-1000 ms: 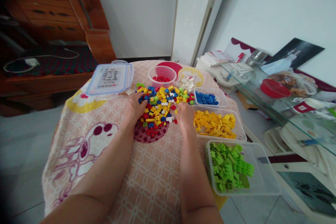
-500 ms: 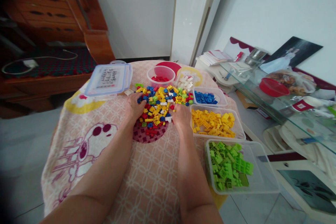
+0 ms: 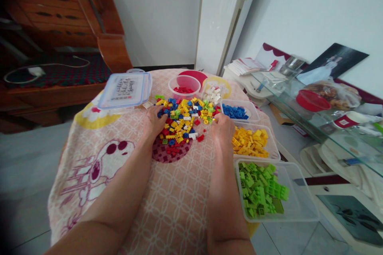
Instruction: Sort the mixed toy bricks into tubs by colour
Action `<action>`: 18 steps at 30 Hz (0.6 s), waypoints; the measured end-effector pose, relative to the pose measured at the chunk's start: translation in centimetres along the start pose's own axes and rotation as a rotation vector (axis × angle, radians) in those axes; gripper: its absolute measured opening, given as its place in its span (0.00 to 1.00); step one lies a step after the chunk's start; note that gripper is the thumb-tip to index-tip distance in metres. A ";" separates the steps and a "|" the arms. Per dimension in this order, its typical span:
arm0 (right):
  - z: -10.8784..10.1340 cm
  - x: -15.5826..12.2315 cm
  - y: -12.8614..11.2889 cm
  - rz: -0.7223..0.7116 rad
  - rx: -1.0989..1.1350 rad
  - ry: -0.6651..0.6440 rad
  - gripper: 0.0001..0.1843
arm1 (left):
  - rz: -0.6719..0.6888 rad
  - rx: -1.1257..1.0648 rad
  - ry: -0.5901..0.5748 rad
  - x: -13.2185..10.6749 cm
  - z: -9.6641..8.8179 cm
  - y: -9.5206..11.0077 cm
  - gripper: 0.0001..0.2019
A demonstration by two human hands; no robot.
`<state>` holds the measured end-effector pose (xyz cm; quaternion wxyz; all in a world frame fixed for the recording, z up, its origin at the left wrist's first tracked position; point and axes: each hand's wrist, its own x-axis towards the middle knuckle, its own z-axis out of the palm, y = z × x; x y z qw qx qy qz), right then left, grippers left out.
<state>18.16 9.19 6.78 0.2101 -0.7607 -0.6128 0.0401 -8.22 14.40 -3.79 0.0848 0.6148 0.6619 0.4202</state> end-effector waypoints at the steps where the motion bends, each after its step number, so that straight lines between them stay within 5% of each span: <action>1: -0.2 0.0 0.2 0.010 -0.009 0.009 0.16 | 0.002 -0.001 -0.004 0.0 0.0 0.0 0.20; 8: -0.7 0.0 1.6 0.101 -0.052 0.094 0.18 | 0.004 -0.006 0.004 0.0 0.1 -0.1 0.20; 12: 0.1 0.2 1.1 -0.007 0.009 0.146 0.18 | 0.002 -0.004 -0.003 0.1 0.0 -0.1 0.20; 18: 2.3 -0.9 -2.1 -0.192 0.061 0.020 0.19 | 0.007 -0.014 0.001 0.0 -0.2 0.1 0.20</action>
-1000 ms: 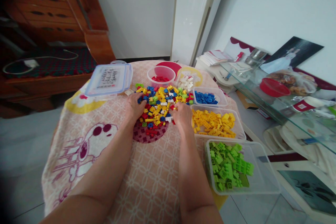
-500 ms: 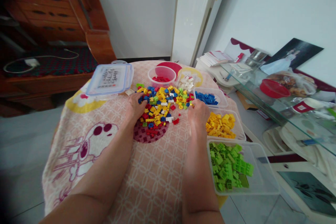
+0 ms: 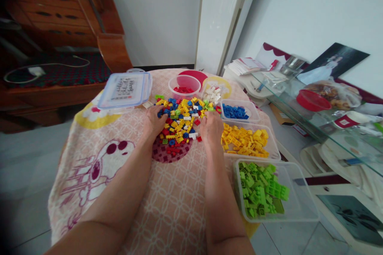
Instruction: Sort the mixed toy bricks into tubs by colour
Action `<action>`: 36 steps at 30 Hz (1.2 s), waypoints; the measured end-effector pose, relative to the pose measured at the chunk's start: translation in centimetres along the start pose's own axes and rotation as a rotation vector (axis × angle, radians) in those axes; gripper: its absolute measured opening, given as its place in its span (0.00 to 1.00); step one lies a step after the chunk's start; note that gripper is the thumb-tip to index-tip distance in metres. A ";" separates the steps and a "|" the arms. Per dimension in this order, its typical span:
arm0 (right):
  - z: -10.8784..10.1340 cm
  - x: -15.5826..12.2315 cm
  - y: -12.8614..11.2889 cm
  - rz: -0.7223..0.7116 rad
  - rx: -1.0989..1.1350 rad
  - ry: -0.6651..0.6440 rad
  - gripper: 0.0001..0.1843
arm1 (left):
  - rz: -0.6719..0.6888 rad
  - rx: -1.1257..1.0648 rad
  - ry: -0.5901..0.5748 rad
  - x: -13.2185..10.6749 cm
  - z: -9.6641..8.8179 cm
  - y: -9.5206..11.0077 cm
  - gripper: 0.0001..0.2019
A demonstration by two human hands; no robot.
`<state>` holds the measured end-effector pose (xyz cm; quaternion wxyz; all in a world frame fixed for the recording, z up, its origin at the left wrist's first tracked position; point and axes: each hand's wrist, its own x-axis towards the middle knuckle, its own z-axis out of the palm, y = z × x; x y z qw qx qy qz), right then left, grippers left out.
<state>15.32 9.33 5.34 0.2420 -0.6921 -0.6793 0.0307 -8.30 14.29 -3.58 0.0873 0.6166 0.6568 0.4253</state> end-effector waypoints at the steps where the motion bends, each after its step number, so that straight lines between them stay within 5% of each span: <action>1: 0.4 -0.2 -0.4 -0.018 -0.009 -0.033 0.19 | 0.000 -0.003 0.002 0.0 0.0 0.0 0.20; 9: 1.8 -0.8 -0.7 0.031 -0.156 -0.265 0.17 | -0.014 -0.004 0.000 -0.1 -0.1 0.2 0.20; 26: 2.2 -0.7 -0.3 -0.032 -0.185 -0.257 0.19 | -0.006 0.006 0.011 0.0 0.1 0.0 0.19; 36: 0.1 -0.4 -1.1 -0.015 -0.171 -0.175 0.19 | -0.010 0.011 0.001 0.0 0.1 0.0 0.19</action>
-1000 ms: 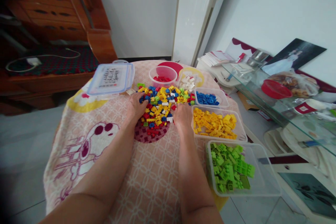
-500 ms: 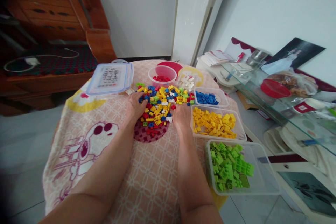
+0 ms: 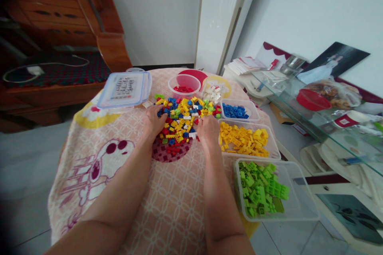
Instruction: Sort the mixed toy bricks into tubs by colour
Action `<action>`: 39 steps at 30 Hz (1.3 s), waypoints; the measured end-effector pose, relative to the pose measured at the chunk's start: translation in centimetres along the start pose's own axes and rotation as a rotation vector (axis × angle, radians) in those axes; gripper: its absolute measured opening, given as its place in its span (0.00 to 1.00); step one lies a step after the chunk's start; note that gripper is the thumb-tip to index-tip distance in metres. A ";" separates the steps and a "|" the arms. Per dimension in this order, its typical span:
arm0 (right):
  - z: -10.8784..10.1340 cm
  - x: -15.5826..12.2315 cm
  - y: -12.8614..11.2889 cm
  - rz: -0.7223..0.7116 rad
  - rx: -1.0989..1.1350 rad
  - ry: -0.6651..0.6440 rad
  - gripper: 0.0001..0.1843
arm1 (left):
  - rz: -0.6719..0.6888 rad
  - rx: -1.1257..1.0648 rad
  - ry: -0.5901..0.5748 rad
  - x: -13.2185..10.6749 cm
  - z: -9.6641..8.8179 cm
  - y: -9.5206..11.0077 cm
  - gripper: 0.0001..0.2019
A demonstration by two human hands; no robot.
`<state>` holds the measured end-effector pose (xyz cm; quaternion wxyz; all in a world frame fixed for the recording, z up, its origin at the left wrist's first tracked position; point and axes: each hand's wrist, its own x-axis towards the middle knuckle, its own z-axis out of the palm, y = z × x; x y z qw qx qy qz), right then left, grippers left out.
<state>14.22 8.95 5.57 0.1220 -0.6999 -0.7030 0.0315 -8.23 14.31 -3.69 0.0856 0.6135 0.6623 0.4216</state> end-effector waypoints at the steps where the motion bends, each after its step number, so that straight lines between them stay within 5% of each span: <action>1: -0.2 0.0 0.2 0.006 -0.002 0.011 0.19 | 0.000 -0.003 -0.001 0.0 0.0 0.0 0.19; 13: -1.6 0.5 6.2 0.127 0.029 0.312 0.18 | -0.008 0.024 -0.007 0.1 0.1 -0.1 0.20; 26: -1.3 0.4 2.6 0.072 0.087 0.235 0.18 | 0.011 0.010 0.016 0.2 0.3 -0.4 0.20; 39: -1.1 0.5 5.5 0.170 0.072 0.277 0.18 | 0.025 -0.002 0.043 0.0 0.6 -0.6 0.20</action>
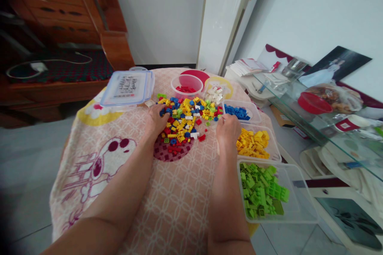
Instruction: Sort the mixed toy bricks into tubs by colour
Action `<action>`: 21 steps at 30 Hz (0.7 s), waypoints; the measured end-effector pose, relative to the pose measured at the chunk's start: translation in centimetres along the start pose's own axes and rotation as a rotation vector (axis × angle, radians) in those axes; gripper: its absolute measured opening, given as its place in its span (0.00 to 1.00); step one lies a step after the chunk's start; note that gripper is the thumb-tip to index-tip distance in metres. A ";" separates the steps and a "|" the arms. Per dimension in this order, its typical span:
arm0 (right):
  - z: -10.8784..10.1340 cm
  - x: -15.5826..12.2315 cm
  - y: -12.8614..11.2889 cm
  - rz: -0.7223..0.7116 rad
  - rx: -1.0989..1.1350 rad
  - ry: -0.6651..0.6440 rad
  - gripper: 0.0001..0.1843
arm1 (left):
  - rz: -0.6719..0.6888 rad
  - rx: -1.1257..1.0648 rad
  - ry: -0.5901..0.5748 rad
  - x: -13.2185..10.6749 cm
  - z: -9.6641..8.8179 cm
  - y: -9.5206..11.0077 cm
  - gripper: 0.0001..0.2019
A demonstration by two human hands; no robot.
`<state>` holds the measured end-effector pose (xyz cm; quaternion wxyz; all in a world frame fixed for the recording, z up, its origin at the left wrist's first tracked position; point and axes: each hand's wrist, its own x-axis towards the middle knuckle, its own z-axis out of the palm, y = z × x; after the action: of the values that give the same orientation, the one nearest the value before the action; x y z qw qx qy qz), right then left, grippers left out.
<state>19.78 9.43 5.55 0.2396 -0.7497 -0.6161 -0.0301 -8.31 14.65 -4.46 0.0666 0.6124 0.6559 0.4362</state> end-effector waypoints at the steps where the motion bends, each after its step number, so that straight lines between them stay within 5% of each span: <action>1: 0.2 0.0 -0.2 -0.020 0.017 0.003 0.18 | 0.001 0.000 -0.003 0.0 0.0 0.0 0.20; 6: 2.0 -0.7 -2.7 -0.156 0.115 -0.001 0.19 | -0.009 0.006 -0.027 0.1 -0.2 0.1 0.20; 13: 5.3 -2.8 -4.6 -0.239 0.082 -0.198 0.22 | -0.018 0.010 -0.032 0.1 -0.3 0.3 0.19; 21: 5.1 -2.6 -4.3 -0.218 -0.043 -0.259 0.19 | -0.028 -0.007 -0.029 0.0 -0.3 0.4 0.19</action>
<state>13.88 9.67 1.52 0.1373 -0.6810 -0.7187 0.0278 -8.18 14.44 -3.96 0.0844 0.6093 0.6618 0.4286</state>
